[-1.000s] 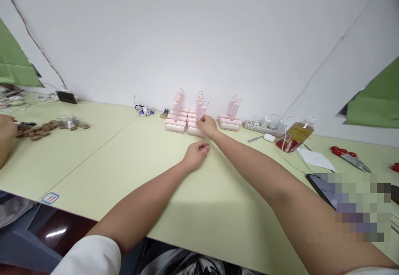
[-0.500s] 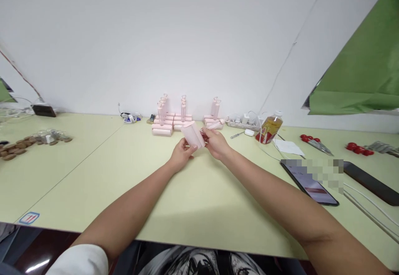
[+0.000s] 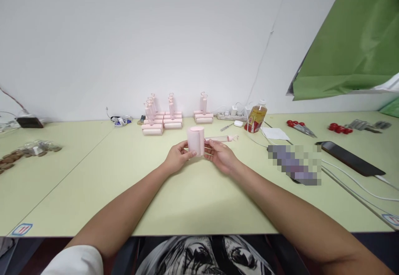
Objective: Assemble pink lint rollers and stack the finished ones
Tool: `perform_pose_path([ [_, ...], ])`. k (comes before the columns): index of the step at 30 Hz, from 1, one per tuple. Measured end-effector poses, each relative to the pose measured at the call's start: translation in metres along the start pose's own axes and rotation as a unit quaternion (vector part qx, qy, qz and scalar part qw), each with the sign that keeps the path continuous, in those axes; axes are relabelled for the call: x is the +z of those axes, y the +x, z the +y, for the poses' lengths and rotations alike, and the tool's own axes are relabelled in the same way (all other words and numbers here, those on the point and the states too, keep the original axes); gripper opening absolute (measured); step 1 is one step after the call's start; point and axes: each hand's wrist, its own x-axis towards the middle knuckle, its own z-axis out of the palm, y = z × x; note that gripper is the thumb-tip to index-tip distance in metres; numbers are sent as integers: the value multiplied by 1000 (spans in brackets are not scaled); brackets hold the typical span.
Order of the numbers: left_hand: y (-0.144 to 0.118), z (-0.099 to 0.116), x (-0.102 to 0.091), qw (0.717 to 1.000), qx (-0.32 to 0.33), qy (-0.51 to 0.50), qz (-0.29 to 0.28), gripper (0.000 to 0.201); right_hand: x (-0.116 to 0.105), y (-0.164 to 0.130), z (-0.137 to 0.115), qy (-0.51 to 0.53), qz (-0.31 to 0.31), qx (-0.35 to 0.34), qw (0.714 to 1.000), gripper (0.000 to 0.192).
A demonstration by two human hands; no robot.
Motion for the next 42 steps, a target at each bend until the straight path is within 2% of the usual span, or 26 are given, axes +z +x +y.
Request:
perform_pose_path([
  [27, 1, 3, -2, 1000, 9, -3, 5, 59, 2, 0, -3, 42, -10, 2, 999, 22],
  [42, 10, -10, -19, 998, -20, -10, 55, 62, -10, 10, -16, 85, 47, -11, 995, 9],
])
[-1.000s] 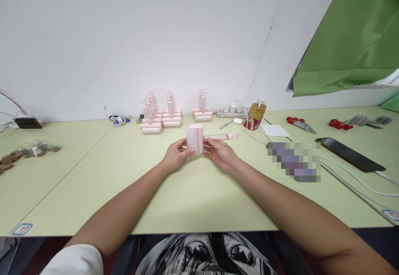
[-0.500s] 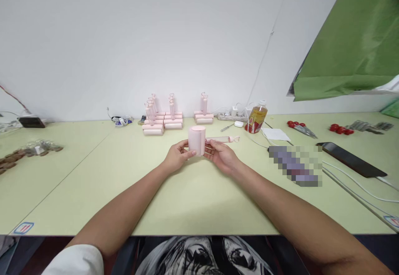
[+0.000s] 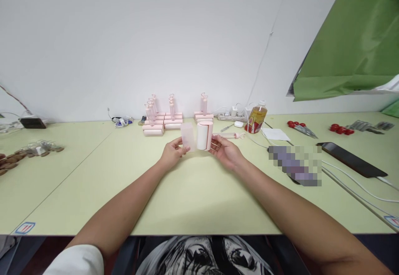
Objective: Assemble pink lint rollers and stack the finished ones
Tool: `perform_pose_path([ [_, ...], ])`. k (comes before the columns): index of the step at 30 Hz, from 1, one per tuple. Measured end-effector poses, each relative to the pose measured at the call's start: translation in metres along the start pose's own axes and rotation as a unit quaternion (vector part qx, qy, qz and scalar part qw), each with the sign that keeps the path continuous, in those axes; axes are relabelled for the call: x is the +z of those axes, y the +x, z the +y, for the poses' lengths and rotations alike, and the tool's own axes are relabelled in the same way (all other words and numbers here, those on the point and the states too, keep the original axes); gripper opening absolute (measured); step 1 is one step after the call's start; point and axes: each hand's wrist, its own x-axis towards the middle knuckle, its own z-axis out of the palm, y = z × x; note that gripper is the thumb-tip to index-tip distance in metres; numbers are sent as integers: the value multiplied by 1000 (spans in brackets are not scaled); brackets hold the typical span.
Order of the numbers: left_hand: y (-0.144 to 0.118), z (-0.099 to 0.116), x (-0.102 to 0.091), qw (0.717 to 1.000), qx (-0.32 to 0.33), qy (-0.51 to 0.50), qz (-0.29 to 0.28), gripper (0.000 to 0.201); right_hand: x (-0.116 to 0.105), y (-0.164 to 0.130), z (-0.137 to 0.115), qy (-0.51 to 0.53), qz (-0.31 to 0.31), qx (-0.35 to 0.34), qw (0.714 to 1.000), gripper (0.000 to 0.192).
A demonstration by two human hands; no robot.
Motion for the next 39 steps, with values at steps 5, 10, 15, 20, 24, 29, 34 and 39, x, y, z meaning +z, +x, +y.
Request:
perform_pose_path([
  [5, 2, 4, -7, 999, 17, 22, 19, 61, 1, 0, -3, -3, 23, -2, 1000, 11],
  [10, 7, 7, -23, 980, 3, 186, 68, 60, 1, 1, -8, 8, 48, -14, 999, 12],
  [15, 11, 7, -29, 940, 3, 332, 74, 64, -4, 6, -18, 18, 58, -78, 995, 11],
  [20, 15, 18, -8, 896, 34, 443, -29, 62, -10, 9, -29, 28, 59, -145, 987, 13],
  [24, 33, 34, 21, 847, 62, 508, -140, 61, -12, 9, -36, 38, 81, -179, 980, 14],
  [29, 67, 40, 53, 840, 69, 510, -172, 62, -14, 10, -40, 46, 96, -188, 976, 17],
  [34, 83, 30, 65, 836, 76, 513, -180, 62, -15, 12, -38, 41, 95, -185, 977, 16],
  [39, 89, 26, 63, 839, 72, 511, -172, 61, -15, 12, -35, 36, 91, -179, 979, 17],
])
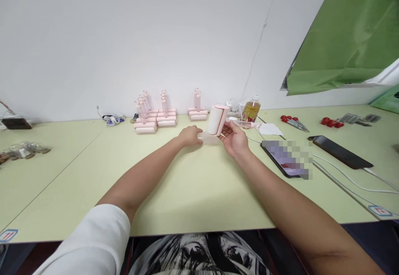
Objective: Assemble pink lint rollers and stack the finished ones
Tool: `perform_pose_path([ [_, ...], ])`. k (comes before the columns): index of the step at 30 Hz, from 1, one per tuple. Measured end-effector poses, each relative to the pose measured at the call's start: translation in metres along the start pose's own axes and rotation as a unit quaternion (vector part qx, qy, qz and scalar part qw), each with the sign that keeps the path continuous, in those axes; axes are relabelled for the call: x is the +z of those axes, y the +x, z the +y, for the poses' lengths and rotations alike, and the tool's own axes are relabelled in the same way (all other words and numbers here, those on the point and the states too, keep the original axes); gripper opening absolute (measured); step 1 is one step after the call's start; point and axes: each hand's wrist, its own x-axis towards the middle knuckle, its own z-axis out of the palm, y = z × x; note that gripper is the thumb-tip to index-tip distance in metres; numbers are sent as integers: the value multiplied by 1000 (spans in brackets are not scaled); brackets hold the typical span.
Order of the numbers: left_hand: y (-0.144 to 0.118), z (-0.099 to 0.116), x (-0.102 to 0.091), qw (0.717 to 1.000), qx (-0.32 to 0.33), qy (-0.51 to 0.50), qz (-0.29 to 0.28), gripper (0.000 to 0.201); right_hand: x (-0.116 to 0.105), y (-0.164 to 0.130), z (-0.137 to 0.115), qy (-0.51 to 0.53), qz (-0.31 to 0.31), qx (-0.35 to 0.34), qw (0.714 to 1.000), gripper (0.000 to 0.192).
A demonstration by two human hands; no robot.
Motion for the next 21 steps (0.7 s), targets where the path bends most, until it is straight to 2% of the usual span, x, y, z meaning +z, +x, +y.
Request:
perform_pose_path([
  [12, 6, -4, 0, 999, -19, -34, -14, 59, 0, -3, 4, 0, 3, 9, 1000, 15],
  [19, 3, -4, 5, 999, -19, -39, -18, 66, 1, -4, 6, -3, -4, 9, 1000, 16],
  [21, 2, -6, 4, 999, -13, -42, -24, 74, 2, -5, 8, -7, -8, 16, 1000, 16],
])
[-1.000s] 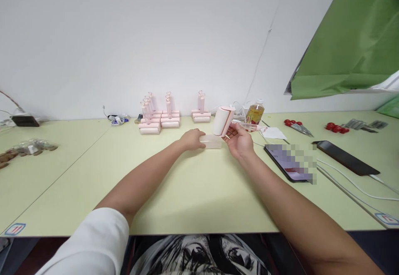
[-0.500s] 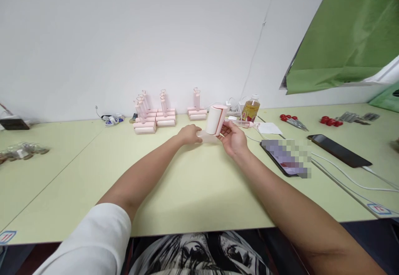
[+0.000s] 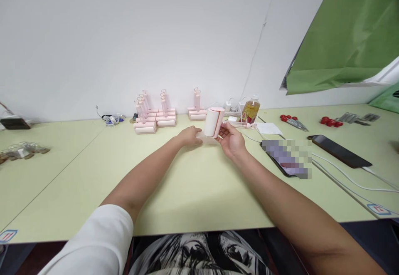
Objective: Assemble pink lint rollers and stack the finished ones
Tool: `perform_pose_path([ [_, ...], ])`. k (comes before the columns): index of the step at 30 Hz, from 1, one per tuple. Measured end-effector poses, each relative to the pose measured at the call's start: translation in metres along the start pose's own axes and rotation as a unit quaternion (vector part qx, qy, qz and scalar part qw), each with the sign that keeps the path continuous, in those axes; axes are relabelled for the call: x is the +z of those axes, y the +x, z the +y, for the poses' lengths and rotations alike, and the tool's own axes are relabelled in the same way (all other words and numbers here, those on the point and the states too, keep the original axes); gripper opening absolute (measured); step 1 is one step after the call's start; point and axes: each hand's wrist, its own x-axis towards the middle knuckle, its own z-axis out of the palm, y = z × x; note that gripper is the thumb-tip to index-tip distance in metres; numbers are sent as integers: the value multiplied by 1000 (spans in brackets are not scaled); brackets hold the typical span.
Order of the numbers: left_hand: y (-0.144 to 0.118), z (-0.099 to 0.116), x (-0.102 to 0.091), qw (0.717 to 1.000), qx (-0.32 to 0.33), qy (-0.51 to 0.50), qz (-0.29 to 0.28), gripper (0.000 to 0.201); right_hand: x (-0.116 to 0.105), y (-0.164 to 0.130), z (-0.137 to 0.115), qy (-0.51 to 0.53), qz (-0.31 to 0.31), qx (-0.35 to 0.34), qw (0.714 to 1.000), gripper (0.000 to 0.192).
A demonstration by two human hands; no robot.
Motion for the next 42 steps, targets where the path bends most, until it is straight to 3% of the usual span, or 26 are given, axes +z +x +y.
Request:
perform_pose_path([
  [4, -10, 0, -10, 998, 10, -19, 59, 87, 2, -4, 3, -8, -12, 22, 1000, 17],
  [7, -29, 5, -24, 981, 34, -152, 117, 69, 5, -10, 7, -13, -19, 46, 999, 17],
  [10, -58, 12, -35, 926, 15, -361, 113, 50, 10, -20, 12, -19, -41, 71, 996, 18],
  [12, -78, 17, -37, 892, 12, -439, 109, 45, 15, -31, 16, -24, -70, 84, 994, 21],
  [16, -110, 18, -28, 847, 8, -512, 144, 51, 24, -53, 24, -65, -183, 97, 976, 26],
  [19, -119, 7, -18, 812, -25, -556, 176, 51, 23, -60, 26, -135, -275, 85, 948, 31],
  [22, -120, -7, -11, 785, -52, -586, 195, 54, 16, -53, 25, -205, -283, 74, 934, 24],
  [25, -120, -14, -9, 797, -35, -571, 194, 56, 9, -40, 21, -221, -232, 80, 944, 26],
  [27, -121, -15, -8, 818, -13, -555, 151, 57, 6, -33, 18, -216, -214, 82, 949, 31],
  [33, -124, -3, 0, 843, 28, -532, 77, 61, 9, -35, 15, -201, -239, 68, 948, 39],
  [42, -120, 1, 18, 876, 36, -479, 37, 52, 3, -32, 34, -311, -244, 55, 917, 21],
])
